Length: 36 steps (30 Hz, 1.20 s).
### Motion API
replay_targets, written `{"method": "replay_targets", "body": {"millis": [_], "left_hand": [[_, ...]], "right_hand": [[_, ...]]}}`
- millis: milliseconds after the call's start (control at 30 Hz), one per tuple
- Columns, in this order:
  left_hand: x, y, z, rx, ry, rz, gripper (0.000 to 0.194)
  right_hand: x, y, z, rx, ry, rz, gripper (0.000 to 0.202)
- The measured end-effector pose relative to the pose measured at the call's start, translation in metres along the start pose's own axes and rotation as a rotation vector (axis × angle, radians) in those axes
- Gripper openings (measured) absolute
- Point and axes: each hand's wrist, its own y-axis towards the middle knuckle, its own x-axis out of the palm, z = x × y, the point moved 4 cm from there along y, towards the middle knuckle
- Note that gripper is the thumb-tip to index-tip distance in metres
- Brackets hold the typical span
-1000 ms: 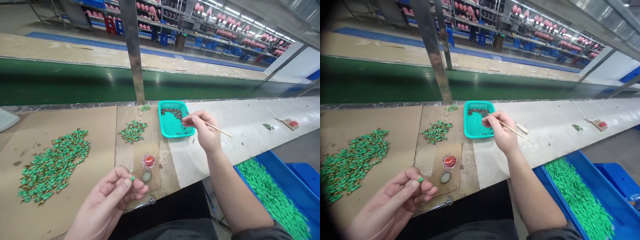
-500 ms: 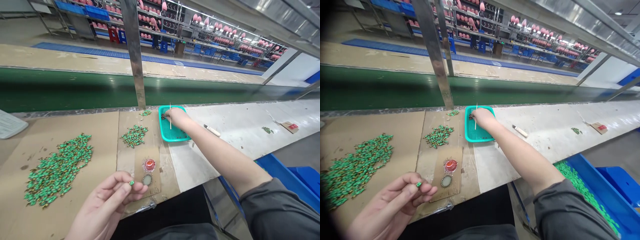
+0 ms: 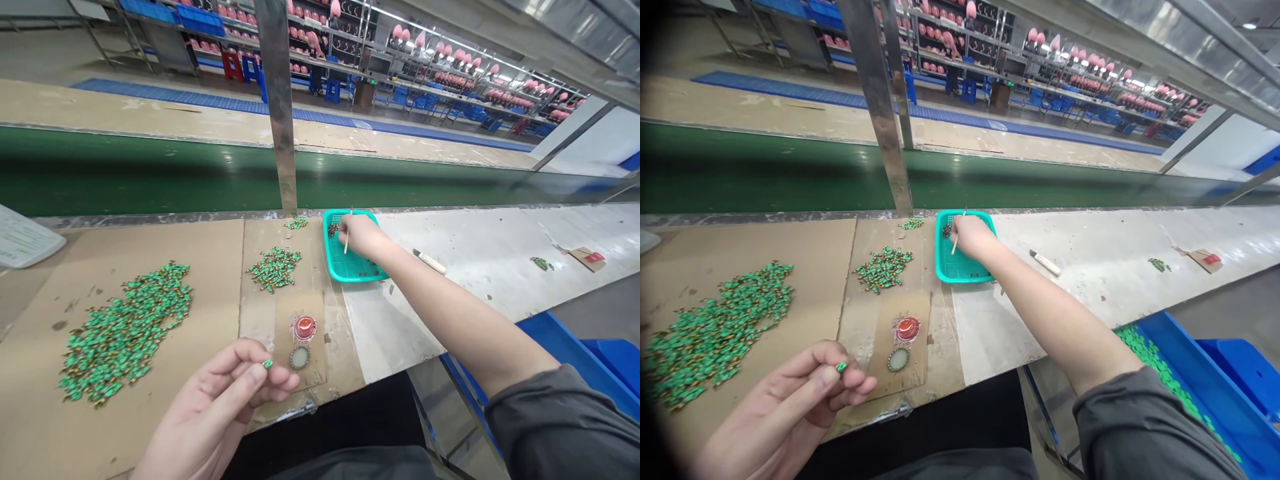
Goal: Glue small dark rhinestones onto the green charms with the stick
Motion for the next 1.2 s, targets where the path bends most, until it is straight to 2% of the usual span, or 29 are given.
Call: {"method": "replay_targets", "body": {"millis": [67, 100, 267, 300, 367, 467, 600, 700, 967, 1200], "left_hand": [[0.001, -0.001, 0.001, -0.001, -0.001, -0.015, 0.047], [0.003, -0.002, 0.002, -0.004, -0.002, -0.030, 0.046], [0.012, -0.003, 0.003, 0.021, -0.007, -0.098, 0.038], [0.014, -0.002, 0.003, 0.026, -0.009, -0.116, 0.037], [0.016, 0.000, 0.001, 0.028, -0.002, -0.163, 0.035], [0.019, 0.001, -0.001, 0.081, 0.032, -0.210, 0.033], [0.023, -0.004, 0.000, 0.156, 0.095, -0.223, 0.031], [0.027, -0.010, 0.001, 0.157, 0.095, -0.213, 0.030], [0.026, -0.016, 0.001, 0.201, 0.159, -0.199, 0.028], [0.024, -0.016, 0.002, 0.186, 0.144, -0.197, 0.026]], "right_hand": [[-0.010, -0.021, 0.000, -0.019, 0.107, 0.061, 0.010], [-0.013, -0.035, -0.001, -0.037, 0.167, 0.090, 0.008], [-0.015, -0.120, -0.014, -0.145, 0.485, 0.174, 0.019], [-0.012, -0.137, -0.020, -0.213, 0.700, 0.167, 0.014], [-0.002, -0.165, -0.031, -0.261, 1.062, 0.069, 0.005], [0.015, -0.192, -0.049, -0.255, 1.360, -0.070, 0.010], [0.033, -0.208, -0.064, -0.186, 1.590, -0.206, 0.020], [0.040, -0.216, -0.067, -0.123, 1.653, -0.257, 0.026], [0.031, -0.217, -0.072, -0.275, 1.490, -0.082, 0.027], [0.032, -0.217, -0.068, -0.275, 1.437, -0.064, 0.022]]}}
